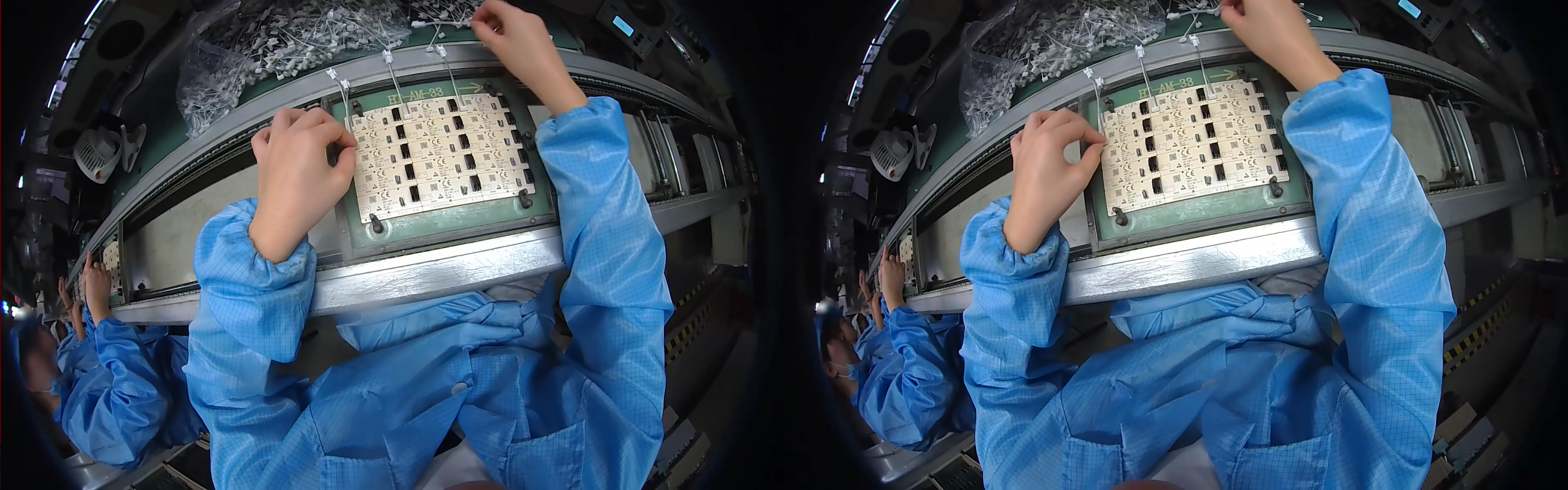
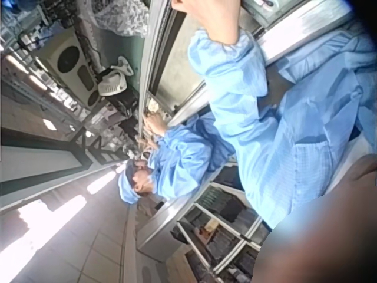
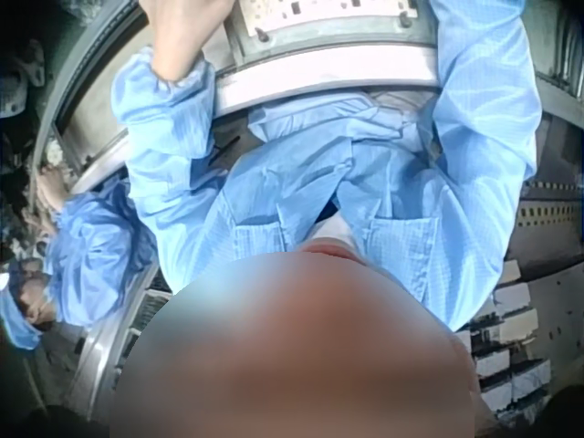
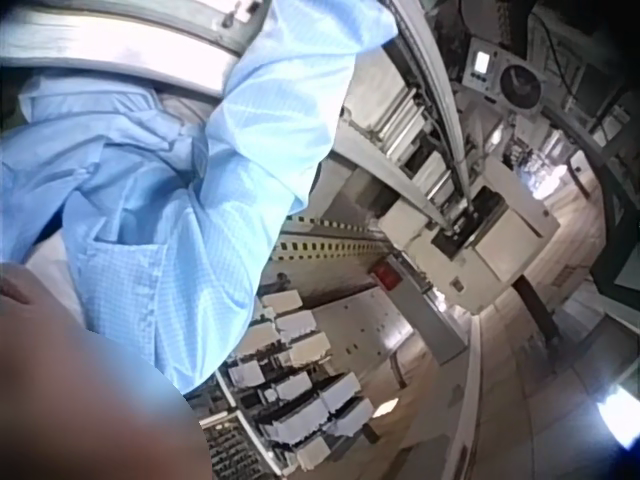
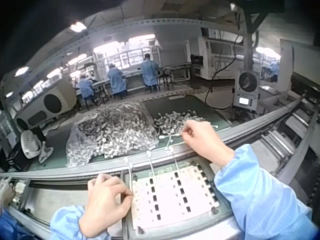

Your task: Manual assembly and inspection of components on electronic circuit boards at a production station.

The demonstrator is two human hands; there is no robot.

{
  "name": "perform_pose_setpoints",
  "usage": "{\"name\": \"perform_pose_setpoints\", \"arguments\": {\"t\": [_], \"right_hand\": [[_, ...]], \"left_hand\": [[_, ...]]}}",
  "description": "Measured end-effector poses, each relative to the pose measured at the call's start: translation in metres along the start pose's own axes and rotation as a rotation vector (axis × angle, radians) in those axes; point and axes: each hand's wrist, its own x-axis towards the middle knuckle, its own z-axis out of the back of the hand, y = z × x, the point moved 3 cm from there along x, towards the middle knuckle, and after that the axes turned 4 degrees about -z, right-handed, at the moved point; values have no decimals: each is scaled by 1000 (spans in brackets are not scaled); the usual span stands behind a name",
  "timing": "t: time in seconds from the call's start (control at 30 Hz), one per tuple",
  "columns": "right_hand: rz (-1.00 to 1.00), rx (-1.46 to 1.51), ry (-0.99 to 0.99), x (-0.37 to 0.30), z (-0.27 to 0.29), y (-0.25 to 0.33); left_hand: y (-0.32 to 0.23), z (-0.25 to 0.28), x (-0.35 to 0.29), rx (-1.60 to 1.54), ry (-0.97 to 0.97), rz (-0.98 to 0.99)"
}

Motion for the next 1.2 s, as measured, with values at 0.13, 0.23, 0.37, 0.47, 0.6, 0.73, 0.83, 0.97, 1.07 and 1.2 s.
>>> {"name": "perform_pose_setpoints", "arguments": {"t": [0.13,0.23,0.37,0.47,0.6,0.73,0.83,0.97,1.07,1.2], "right_hand": [[-4,250,-166,-2,38,17],[-14,295,-237,0,53,13],[-7,275,-227,-2,58,16],[49,263,-217,-1,56,19],[70,282,-215,-1,53,17],[27,269,-218,-2,62,11],[36,298,-219,-3,62,2],[39,309,-218,-10,62,-2],[48,309,-222,-13,62,2],[35,309,-209,-14,59,0]], "left_hand": [[-2,7,-4,49,-9,-51],[0,3,1,19,40,37],[7,-1,13,-59,158,189],[11,0,18,-114,222,252],[7,1,25,-39,250,205],[-1,4,38,66,318,110],[-6,5,49,186,403,44],[-9,-2,49,358,437,-153],[-8,-1,46,400,394,-295],[-9,1,44,376,331,-375]]}}
